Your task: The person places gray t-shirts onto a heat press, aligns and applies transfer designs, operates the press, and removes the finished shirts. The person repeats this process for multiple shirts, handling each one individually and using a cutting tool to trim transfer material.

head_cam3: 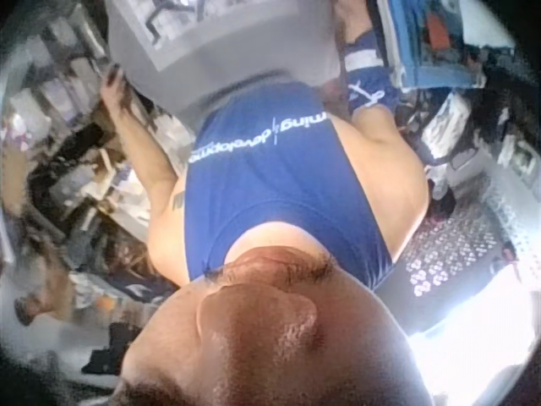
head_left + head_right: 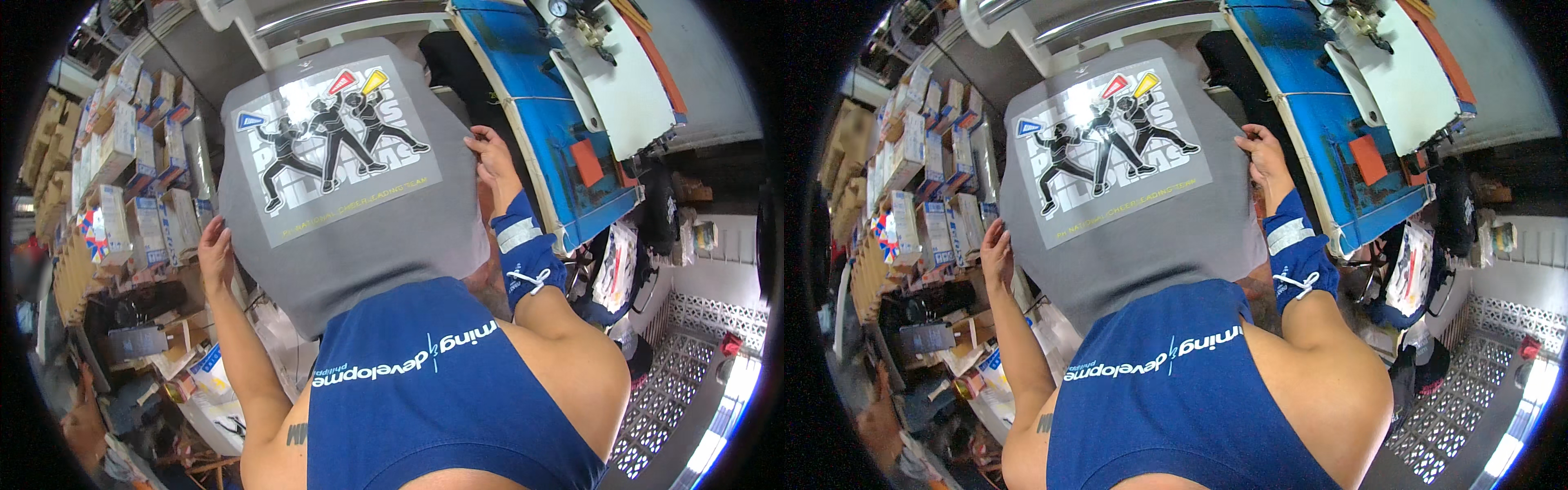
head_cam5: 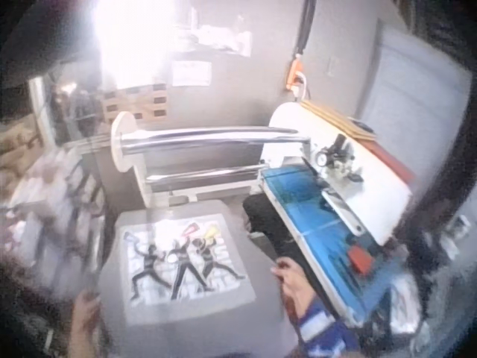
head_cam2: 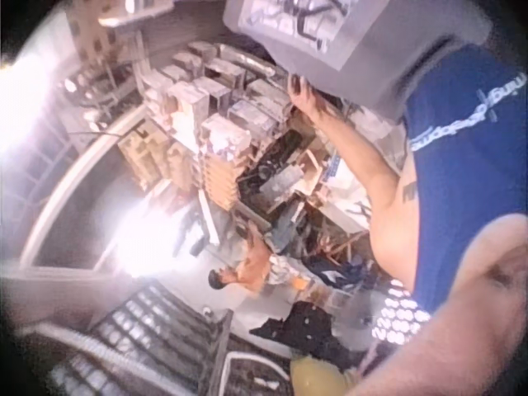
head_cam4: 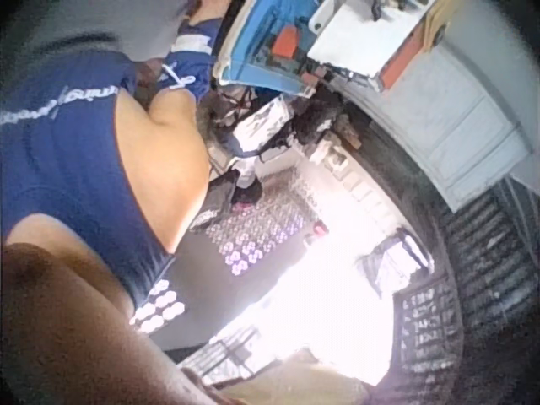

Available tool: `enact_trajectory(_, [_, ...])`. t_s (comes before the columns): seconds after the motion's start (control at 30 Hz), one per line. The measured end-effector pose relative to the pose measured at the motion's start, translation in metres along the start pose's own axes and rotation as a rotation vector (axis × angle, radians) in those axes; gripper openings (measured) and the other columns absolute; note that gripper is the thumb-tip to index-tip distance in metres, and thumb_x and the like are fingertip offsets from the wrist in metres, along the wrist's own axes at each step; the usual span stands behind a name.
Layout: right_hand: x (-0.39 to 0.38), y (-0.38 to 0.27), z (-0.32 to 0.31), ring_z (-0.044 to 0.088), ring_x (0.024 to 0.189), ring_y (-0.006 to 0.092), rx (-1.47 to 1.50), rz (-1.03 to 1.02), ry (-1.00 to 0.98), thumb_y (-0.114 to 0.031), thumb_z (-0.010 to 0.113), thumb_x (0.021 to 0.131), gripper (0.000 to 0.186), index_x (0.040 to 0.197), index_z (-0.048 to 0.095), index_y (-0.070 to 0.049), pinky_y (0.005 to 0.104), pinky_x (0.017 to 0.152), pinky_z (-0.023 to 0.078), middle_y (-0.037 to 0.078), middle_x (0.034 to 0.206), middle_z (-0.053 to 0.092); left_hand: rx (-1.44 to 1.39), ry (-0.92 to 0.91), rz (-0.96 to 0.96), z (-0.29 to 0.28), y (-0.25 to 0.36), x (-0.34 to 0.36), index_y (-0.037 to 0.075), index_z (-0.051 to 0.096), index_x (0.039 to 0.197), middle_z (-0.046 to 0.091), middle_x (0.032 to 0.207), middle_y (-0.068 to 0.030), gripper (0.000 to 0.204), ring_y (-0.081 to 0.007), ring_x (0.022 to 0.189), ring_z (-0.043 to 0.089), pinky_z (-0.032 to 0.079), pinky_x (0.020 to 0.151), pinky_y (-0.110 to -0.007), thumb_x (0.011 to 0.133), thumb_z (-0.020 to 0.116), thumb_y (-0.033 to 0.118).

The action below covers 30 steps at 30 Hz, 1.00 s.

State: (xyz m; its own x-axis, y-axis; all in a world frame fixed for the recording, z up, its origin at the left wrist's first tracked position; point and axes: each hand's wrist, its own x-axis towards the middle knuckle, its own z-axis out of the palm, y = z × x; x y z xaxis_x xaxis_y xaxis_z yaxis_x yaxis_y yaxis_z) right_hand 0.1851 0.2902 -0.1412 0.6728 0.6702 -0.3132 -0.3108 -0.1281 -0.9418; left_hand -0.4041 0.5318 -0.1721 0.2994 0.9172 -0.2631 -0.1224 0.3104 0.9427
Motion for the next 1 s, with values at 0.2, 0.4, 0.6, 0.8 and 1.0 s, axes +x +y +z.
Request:
enact_trajectory(0.2, [-0.004, 0.005, -0.001, 0.062, 0.109, 0.0248, 0.112, 0.006, -0.001, 0.013, 0.061, 0.086, 0.046, 0.131, 0.056, 0.003, 0.0358, 0.098, 0.052, 0.016, 0.118, 0.062, 0.146, 0.018, -0.007, 0.021, 0.032, -0.029, 0.002, 0.045, 0.15, 0.058, 0.137, -0.0107, 0.067, -0.0056, 0.08, 0.055, 0.044, 0.067, -0.02, 0.086, 0.064, -0.004])
enact_trajectory(0.4, [-0.001, 0.021, -0.019, 0.063, 0.104, 0.0218, -0.04, -0.015, 0.131, 0.001, 0.071, 0.088, 0.037, 0.125, 0.063, 0.001, 0.0322, 0.099, 0.048, 0.011, 0.112, 0.067, 0.001, -0.072, -0.057, 0.011, 0.027, -0.026, 0.002, 0.045, 0.148, 0.061, 0.133, -0.0137, 0.062, -0.0174, 0.11, 0.062, 0.051, 0.092, -0.028, 0.09, 0.069, 0.001])
enact_trajectory(0.6, [-0.004, 0.024, -0.02, 0.065, 0.102, 0.0231, -0.17, -0.022, 0.054, -0.014, 0.073, 0.093, 0.04, 0.127, 0.062, 0.003, 0.0364, 0.092, 0.052, 0.014, 0.113, 0.07, 0.18, 0.189, -0.061, 0.017, 0.006, -0.025, -0.001, 0.07, 0.115, 0.072, 0.101, -0.0066, 0.034, -0.0115, 0.085, 0.064, 0.051, 0.075, -0.025, 0.084, 0.076, 0.009])
enact_trajectory(0.8, [0.0, 0.029, -0.03, 0.065, 0.107, 0.0239, -0.042, 0.18, 0.018, -0.024, 0.069, 0.098, 0.038, 0.12, 0.063, 0.005, 0.0361, 0.097, 0.05, 0.014, 0.116, 0.07, 0.274, 0.238, -0.106, 0.019, -0.007, -0.024, 0.002, 0.071, 0.112, 0.071, 0.094, -0.0008, 0.026, -0.0093, 0.081, 0.064, 0.05, 0.068, -0.025, 0.092, 0.073, 0.019])
enact_trajectory(1.0, [0.001, 0.039, -0.032, 0.064, 0.106, 0.0236, -0.07, 0.071, 0.079, -0.021, 0.068, 0.098, 0.032, 0.12, 0.063, 0.002, 0.035, 0.096, 0.05, 0.014, 0.115, 0.069, 0.342, 0.261, -0.109, 0.021, -0.011, -0.015, 0.002, 0.07, 0.11, 0.07, 0.094, -0.0008, 0.024, -0.0093, 0.08, 0.062, 0.049, 0.07, -0.027, 0.093, 0.072, 0.019])
